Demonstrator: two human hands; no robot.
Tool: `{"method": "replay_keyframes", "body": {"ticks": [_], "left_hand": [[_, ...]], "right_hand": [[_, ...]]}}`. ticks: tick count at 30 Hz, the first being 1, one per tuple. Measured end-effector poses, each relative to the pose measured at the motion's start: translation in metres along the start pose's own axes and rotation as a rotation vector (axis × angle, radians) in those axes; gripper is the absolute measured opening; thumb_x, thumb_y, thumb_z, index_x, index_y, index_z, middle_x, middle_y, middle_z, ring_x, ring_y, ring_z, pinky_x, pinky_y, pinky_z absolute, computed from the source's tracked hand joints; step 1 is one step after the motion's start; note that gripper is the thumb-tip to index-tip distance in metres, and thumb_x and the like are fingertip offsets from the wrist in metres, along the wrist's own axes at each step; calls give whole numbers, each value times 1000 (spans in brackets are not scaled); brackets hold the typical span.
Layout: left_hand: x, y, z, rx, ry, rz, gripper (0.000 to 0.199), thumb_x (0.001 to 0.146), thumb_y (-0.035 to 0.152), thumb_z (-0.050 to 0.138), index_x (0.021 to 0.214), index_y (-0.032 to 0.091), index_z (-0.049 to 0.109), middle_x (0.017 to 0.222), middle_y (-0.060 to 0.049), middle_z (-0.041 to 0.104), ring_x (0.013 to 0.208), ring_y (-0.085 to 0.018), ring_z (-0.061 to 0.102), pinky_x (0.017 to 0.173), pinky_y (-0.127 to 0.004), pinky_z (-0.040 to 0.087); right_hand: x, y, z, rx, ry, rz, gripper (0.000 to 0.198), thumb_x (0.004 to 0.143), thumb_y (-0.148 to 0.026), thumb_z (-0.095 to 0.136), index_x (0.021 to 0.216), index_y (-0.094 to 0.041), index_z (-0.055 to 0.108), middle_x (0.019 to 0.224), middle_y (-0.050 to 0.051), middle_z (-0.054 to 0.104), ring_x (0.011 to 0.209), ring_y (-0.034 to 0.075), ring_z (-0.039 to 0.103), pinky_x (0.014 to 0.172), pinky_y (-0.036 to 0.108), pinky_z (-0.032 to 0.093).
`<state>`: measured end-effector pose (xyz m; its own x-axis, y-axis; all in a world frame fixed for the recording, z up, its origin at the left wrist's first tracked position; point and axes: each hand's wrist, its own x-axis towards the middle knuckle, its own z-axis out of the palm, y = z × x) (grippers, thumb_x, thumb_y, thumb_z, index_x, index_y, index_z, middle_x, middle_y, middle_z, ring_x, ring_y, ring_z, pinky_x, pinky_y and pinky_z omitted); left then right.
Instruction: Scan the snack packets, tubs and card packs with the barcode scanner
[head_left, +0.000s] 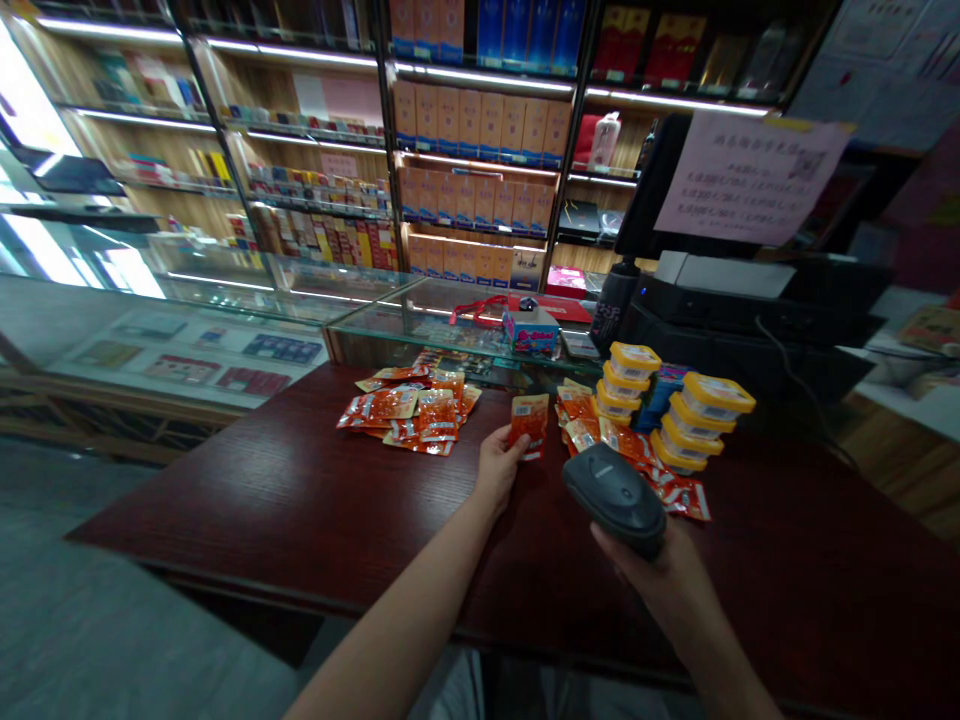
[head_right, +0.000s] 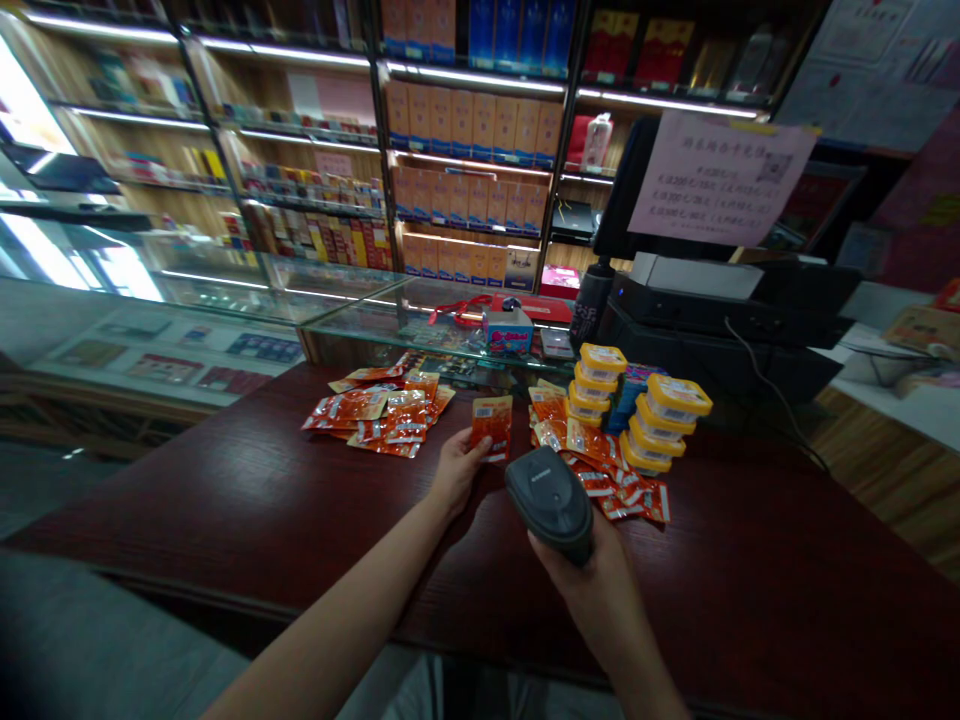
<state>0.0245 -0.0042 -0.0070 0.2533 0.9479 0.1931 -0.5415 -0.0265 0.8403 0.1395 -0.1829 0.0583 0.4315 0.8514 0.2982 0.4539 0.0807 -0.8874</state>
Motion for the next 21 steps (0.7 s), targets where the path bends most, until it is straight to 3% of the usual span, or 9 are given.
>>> {"method": "replay_keyframes", "body": {"ticks": [2, 6, 7, 10, 13, 16, 21], "left_hand": [[0, -1, -1, -6, 26, -5, 45, 62, 39, 79, 96, 12, 67, 93, -9, 72, 81, -20, 67, 80, -34, 51], [0, -4, -2, -21, 79, -1, 46, 64, 40, 78, 99, 14, 61, 95, -8, 70, 81, -19, 66, 80, -34, 52], [0, -4, -2, -29, 86, 3, 47, 63, 39, 78, 99, 14, 60, 96, -7, 70, 82, -18, 66, 80, -34, 51], [-1, -5, -2, -52, 105, 2, 49, 61, 32, 79, 101, 15, 56, 96, -8, 69, 83, -18, 66, 80, -33, 51], [0, -6, -4, -68, 153, 9, 55, 56, 26, 81, 102, 15, 52, 93, -7, 69, 79, -17, 66, 78, -33, 51], [7, -7, -6, -62, 290, 50, 54, 56, 25, 80, 100, 16, 48, 84, -5, 68, 70, -16, 65, 71, -32, 51], [43, 7, -21, 25, 582, 233, 39, 62, 22, 76, 89, 17, 49, 77, 1, 60, 67, -11, 60, 69, -26, 49]], "right_hand": [[1, 6, -9, -105, 2, -46, 41, 68, -48, 65, 98, -21, 66, 94, 7, 73, 84, 23, 68, 73, 31, 51], [5, 32, -31, -527, -105, -53, 42, 76, -44, 56, 114, -27, 58, 92, 4, 73, 79, 25, 68, 65, 33, 48], [5, 41, -36, -649, -108, -90, 39, 77, -41, 55, 113, -28, 57, 91, 3, 73, 78, 25, 68, 63, 33, 47], [7, 72, -45, -853, -92, -373, 33, 80, -32, 52, 112, -24, 57, 103, 6, 70, 88, 24, 66, 75, 35, 47], [9, 98, -47, -916, -52, -601, 38, 79, -25, 53, 116, -20, 55, 103, 8, 69, 91, 23, 65, 78, 34, 47], [12, 113, -49, -934, 0, -768, 43, 79, -28, 55, 121, -18, 52, 98, 7, 69, 85, 21, 65, 75, 31, 48], [15, 121, -52, -971, 43, -894, 45, 80, -35, 54, 121, -17, 51, 95, 6, 69, 80, 19, 66, 68, 28, 49]]}}
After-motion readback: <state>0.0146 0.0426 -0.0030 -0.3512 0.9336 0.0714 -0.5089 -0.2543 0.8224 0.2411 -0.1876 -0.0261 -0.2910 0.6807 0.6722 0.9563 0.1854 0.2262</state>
